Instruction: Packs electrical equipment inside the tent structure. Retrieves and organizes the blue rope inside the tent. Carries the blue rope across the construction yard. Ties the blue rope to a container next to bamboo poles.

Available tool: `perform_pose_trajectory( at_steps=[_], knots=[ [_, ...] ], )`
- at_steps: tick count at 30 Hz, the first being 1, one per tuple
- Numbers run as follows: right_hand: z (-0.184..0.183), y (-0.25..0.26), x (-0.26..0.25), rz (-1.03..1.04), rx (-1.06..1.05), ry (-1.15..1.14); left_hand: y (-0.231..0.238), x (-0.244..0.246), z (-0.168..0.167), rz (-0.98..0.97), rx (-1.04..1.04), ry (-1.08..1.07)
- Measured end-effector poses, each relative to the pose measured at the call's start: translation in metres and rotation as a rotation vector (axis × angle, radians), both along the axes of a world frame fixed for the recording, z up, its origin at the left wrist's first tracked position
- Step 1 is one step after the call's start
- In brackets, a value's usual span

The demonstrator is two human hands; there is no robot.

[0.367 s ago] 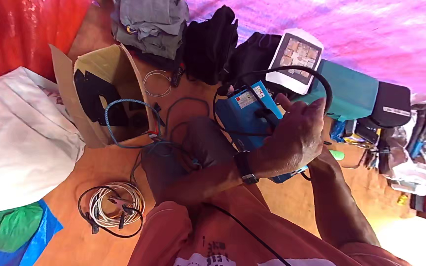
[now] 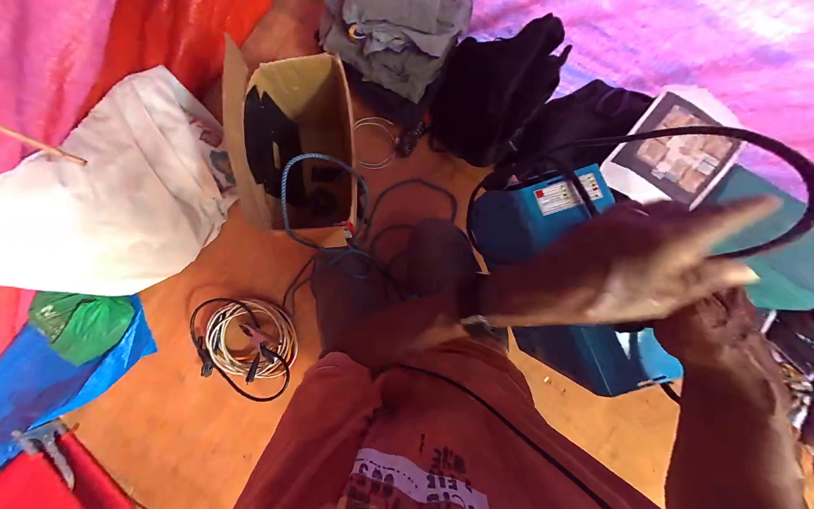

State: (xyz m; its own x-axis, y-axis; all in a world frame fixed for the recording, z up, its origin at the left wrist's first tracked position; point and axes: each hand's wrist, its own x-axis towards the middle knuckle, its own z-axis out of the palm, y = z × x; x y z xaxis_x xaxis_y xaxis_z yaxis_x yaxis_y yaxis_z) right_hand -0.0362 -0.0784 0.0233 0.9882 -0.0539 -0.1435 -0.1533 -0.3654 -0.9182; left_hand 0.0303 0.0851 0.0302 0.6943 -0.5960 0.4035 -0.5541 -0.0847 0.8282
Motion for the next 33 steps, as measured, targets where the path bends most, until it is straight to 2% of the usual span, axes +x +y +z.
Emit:
perform_pose_trajectory(
  at_steps=[1, 2, 3, 5, 6, 8, 10, 12, 14, 17, 19, 22, 26, 33],
  knots=[
    [-0.027, -0.021, 0.005, 0.085, 0.088, -0.081, 0.027, 0.011, -0.006, 0.110, -0.070, 0.019],
    [-0.036, -0.028, 0.010, 0.115, 0.138, -0.103, 0.061, 0.025, -0.015, 0.244, -0.058, 0.022],
    [-0.036, -0.029, 0.015, 0.126, 0.140, -0.098, 0.100, 0.042, -0.024, 0.417, 0.047, 0.007],
    [-0.023, -0.024, 0.023, 0.137, 0.109, -0.084, 0.176, 0.088, -0.051, 0.752, 0.391, 0.000],
    [-0.016, -0.019, 0.028, 0.148, 0.107, -0.094, 0.213, 0.104, -0.071, 0.861, 0.554, 0.066],
    [-0.003, -0.008, 0.040, 0.189, 0.116, -0.121, 0.273, 0.121, -0.112, 0.958, 0.706, 0.226],
    [0.008, 0.003, 0.056, 0.245, 0.143, -0.162, 0.307, 0.110, -0.130, 0.885, 0.706, 0.318],
    [0.018, 0.013, 0.072, 0.298, 0.170, -0.210, 0.314, 0.071, -0.122, 0.714, 0.578, 0.346],
    [0.028, 0.027, 0.091, 0.374, 0.215, -0.250, 0.305, 0.008, -0.114, 0.502, 0.401, 0.446],
    [0.045, 0.059, 0.127, 0.461, 0.268, -0.248, 0.287, -0.045, -0.144, 0.250, 0.329, 0.714],
    [0.059, 0.095, 0.148, 0.441, 0.290, -0.238, 0.279, -0.067, -0.175, 0.288, 0.271, 0.795],
    [0.071, 0.151, 0.171, 0.382, 0.330, -0.208, 0.266, -0.089, -0.202, 0.371, -0.072, 0.874],
    [0.074, 0.219, 0.196, 0.345, 0.475, -0.112, 0.255, -0.100, -0.201, 0.369, -0.340, 0.880],
    [0.069, 0.308, 0.225, 0.255, 0.623, 0.069, 0.268, -0.097, -0.204, 0.509, -0.528, 0.848]
  ],
)
